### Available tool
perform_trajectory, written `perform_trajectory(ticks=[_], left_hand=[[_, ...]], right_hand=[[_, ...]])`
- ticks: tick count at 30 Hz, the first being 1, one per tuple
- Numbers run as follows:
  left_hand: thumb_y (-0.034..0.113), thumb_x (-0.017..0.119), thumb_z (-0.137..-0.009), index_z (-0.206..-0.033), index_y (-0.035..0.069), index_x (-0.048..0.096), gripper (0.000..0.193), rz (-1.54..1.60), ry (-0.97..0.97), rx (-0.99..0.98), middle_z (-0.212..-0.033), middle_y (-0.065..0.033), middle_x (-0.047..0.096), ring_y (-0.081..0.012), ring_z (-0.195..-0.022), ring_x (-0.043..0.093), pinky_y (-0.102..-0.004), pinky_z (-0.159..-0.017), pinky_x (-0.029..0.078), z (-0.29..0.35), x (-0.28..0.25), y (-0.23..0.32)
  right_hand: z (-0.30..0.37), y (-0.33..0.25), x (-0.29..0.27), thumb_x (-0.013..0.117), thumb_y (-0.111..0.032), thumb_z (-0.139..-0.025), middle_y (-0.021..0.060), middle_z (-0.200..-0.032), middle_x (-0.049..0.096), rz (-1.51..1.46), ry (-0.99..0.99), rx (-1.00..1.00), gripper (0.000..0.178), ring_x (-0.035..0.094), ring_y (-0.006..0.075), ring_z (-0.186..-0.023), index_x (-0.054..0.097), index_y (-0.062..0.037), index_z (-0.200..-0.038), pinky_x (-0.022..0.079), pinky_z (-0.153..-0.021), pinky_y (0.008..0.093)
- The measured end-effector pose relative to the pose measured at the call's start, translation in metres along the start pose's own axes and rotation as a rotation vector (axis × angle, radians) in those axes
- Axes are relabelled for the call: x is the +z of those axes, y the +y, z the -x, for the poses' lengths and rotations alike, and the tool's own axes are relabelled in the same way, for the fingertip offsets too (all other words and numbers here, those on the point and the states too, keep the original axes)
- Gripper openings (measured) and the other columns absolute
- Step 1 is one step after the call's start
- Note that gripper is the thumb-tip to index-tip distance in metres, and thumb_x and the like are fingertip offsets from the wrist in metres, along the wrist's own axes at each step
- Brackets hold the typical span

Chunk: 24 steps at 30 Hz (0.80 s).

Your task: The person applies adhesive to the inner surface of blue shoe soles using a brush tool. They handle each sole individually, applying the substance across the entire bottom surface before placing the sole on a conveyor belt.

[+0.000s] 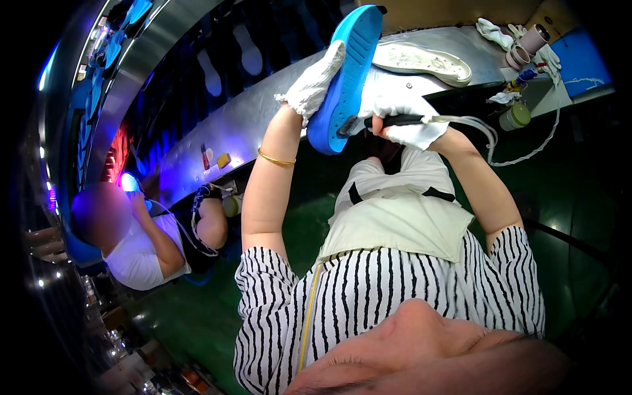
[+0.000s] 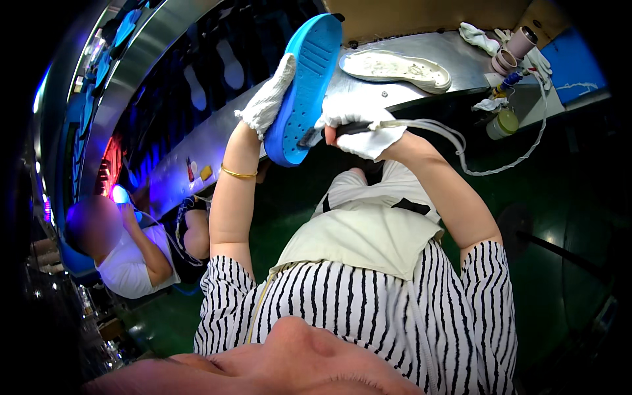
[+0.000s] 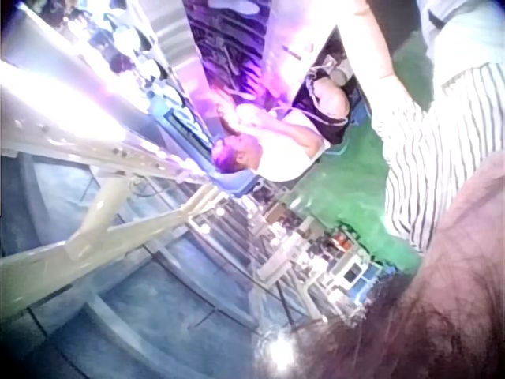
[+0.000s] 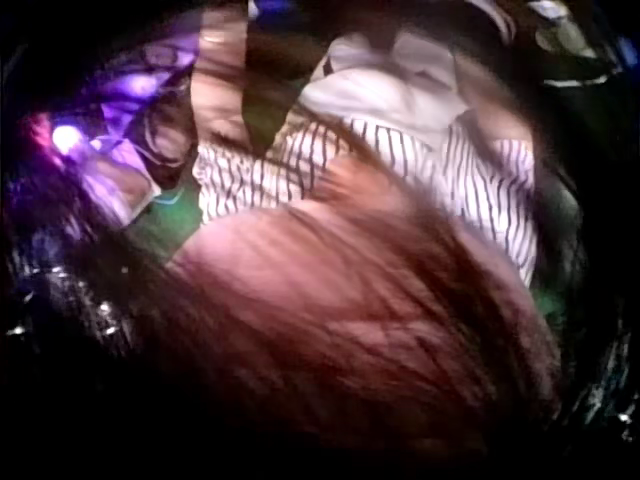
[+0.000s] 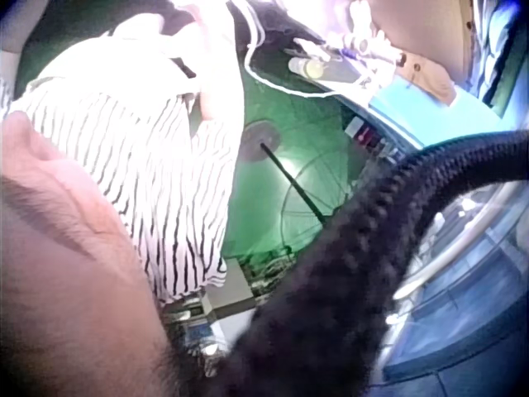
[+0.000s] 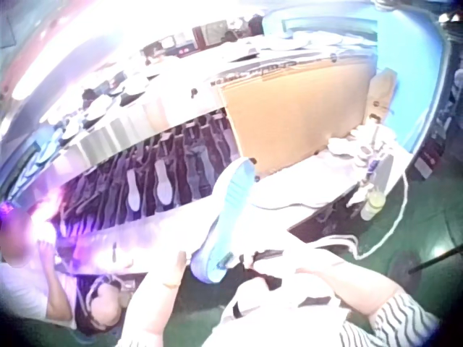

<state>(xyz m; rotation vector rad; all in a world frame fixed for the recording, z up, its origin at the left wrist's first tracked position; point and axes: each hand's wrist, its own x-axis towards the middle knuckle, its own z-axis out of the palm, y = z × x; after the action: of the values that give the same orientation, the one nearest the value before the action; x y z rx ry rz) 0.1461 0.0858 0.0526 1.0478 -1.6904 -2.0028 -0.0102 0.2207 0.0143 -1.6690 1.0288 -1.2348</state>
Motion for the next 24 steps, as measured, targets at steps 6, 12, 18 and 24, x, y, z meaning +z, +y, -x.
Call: perform_trajectory(ticks=[6,12,18,24], left_hand=[[0.065,0.054,-0.079,-0.129,0.003,0.047,0.080,-0.003,0.041,-0.016,-0.110,-0.0149,0.059,-0.0196,-0.091,0.059,-0.0333,-0.081,0.050,-0.004,0.001,-0.003],[0.063,0.056,-0.079,-0.119,0.004,0.054,0.071,0.054,0.032,0.011,-0.097,-0.0106,0.062,-0.0181,-0.079,0.061,-0.0318,-0.072,0.053,-0.002,-0.010,0.001],[0.051,0.042,-0.091,-0.128,0.004,0.045,0.060,0.717,-0.126,0.529,-0.132,-0.0138,0.042,-0.0235,-0.120,0.041,-0.0392,-0.101,0.037,0.020,-0.029,0.011],[0.052,0.042,-0.090,-0.123,0.001,0.050,0.061,1.015,-0.326,0.058,-0.116,-0.0211,0.057,-0.0321,-0.101,0.059,-0.0498,-0.092,0.047,0.012,-0.039,-0.073]], right_hand=[[-0.004,-0.011,-0.018,0.057,0.006,-0.066,0.0043,-0.075,0.058,-0.020,-0.041,0.047,0.011,0.056,0.0157,-0.073,0.058,-0.0044,-0.069,0.046,-0.065,0.0282],[-0.006,-0.008,-0.024,0.057,0.001,-0.066,0.0045,-0.073,0.057,0.204,-0.066,-0.054,0.009,0.056,0.0172,-0.068,0.060,-0.0058,-0.071,0.046,-0.063,0.0279],[0.006,-0.018,-0.036,0.064,0.004,-0.073,0.0040,-0.075,0.060,-0.095,0.225,0.081,0.012,0.058,0.0127,-0.072,0.057,-0.0028,-0.079,0.047,-0.066,0.0252],[0.014,-0.006,-0.021,0.068,0.002,-0.075,0.0020,-0.074,0.059,-0.207,0.441,0.083,0.020,0.059,0.0085,-0.066,0.054,-0.0044,-0.088,0.046,-0.061,0.0202]])
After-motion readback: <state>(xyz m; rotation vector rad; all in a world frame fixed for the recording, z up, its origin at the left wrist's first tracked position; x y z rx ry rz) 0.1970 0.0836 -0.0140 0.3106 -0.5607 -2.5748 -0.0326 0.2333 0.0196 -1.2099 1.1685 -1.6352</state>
